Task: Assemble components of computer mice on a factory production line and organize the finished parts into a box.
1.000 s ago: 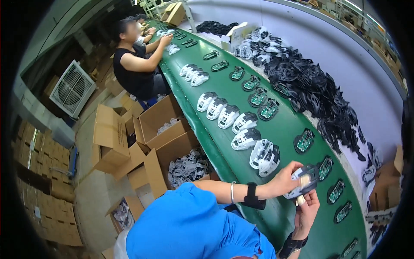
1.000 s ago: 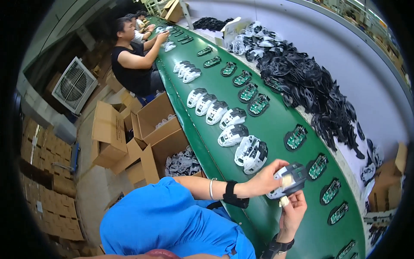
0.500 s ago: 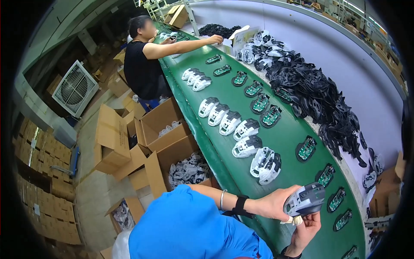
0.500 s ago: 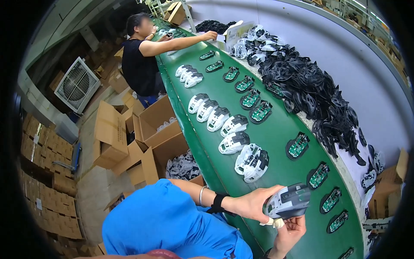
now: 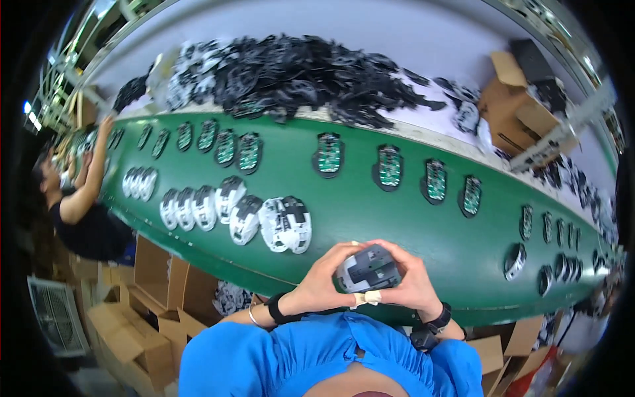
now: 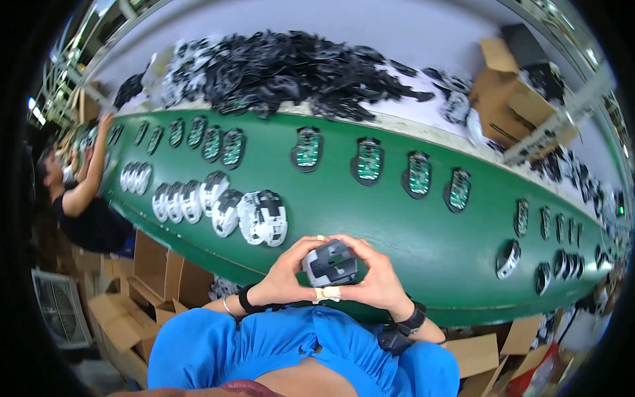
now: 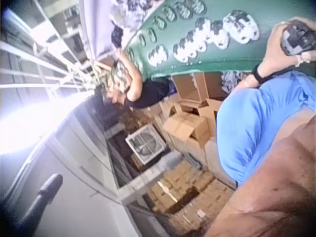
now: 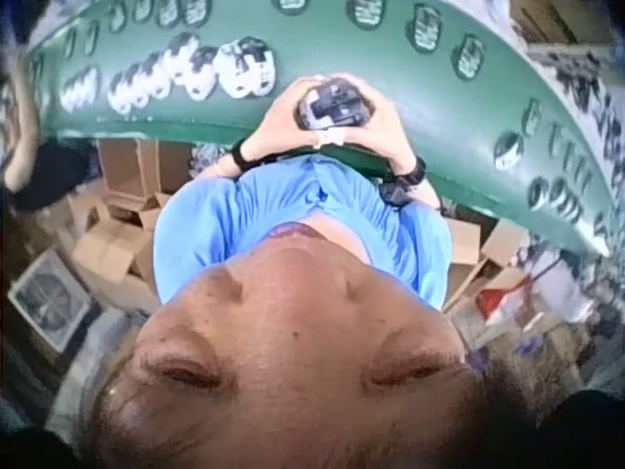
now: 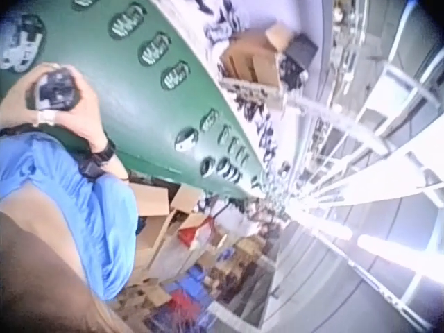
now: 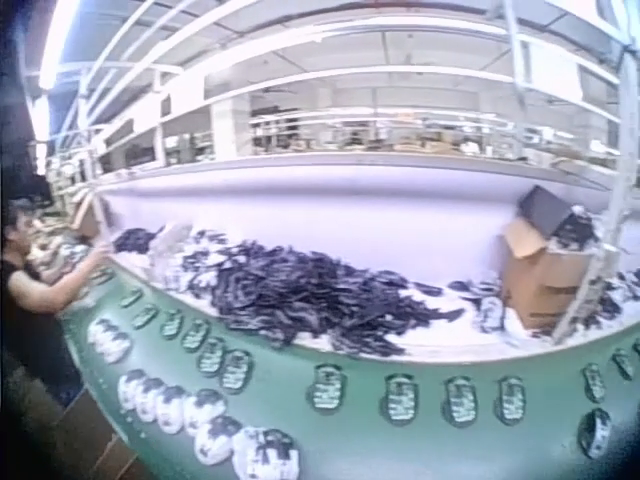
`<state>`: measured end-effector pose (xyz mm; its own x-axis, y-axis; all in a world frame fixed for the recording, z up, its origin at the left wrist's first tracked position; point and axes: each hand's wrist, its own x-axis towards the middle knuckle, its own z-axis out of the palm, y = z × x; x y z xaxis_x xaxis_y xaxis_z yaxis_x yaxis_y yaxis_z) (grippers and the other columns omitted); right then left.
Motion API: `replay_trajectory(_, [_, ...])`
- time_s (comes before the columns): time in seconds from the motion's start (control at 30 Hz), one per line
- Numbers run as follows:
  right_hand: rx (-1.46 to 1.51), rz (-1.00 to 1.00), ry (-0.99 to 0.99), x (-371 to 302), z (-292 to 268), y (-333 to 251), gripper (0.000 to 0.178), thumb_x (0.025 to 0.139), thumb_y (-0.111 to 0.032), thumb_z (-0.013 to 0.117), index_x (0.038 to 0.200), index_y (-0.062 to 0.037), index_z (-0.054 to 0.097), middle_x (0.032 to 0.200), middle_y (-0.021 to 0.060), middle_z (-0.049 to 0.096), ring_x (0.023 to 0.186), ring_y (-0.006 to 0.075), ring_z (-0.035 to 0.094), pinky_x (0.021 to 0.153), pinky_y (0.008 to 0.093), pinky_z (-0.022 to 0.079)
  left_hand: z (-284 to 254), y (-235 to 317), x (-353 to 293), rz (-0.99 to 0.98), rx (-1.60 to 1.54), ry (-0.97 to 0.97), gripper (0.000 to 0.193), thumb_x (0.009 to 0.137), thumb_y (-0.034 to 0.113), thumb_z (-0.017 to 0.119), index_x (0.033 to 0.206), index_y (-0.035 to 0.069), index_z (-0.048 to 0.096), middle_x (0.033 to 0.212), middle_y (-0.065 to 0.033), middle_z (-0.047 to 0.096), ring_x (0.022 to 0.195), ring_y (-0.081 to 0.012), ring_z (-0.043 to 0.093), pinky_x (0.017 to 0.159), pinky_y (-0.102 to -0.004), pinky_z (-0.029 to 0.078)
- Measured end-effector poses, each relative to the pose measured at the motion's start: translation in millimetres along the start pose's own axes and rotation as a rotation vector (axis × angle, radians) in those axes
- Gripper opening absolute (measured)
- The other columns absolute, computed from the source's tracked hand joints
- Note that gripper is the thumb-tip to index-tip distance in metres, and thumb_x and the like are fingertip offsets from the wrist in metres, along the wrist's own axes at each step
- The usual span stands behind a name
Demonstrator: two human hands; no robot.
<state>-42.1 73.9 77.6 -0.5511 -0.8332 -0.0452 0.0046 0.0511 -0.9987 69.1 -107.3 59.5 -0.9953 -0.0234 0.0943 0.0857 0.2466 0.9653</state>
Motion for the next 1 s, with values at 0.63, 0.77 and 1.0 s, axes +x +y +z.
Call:
replay_trajectory(0.63, [-0.879, -0.668, -0.171, 68.8, 1.0, -31.3, 0.074, 0.063, -0.040, 0.076, 0.124, -0.0081, 0.050, 0.124, 0.0114, 0.054, 0.108, 0.0312, 0.052, 0.096, 0.0481, 0.040, -6.9, -24.5, 20.7, -0.557, -1.587, -0.033, 0.047, 0.093, 0.044, 0.048, 0.130, 0.015, 0.042, 0.128, -0.0077, 0.049, 0.115, -0.0270, 0.052, 0.095, -0.0487, 0.045])
replay_trajectory(0.77, [-0.533, -0.486, 0.016, 161.3, -27.2, 4.1, 0.054, 0.069, -0.021, 0.076, 0.118, -0.0066, 0.058, 0.111, 0.0127, 0.060, 0.097, 0.0265, 0.059, 0.084, 0.0355, 0.048, -4.7, -50.3, 13.1, -0.476, -1.477, 0.009, 0.053, 0.093, 0.035, 0.046, 0.139, 0.010, 0.035, 0.136, -0.0153, 0.046, 0.111, -0.0306, 0.055, 0.095, -0.0440, 0.045])
replay_trajectory(1.0, [-1.256, -0.252, 0.373, 288.2, -103.0, 78.2, 0.034, 0.075, -0.009, 0.063, 0.109, -0.0084, 0.061, 0.099, 0.0128, 0.059, 0.098, 0.0321, 0.056, 0.083, 0.0422, 0.048, 5.6, -64.9, -4.9, -0.500, -1.261, -0.041, 0.060, 0.092, 0.034, 0.049, 0.142, 0.006, 0.029, 0.137, -0.0187, 0.044, 0.108, -0.0282, 0.057, 0.092, -0.0386, 0.048])
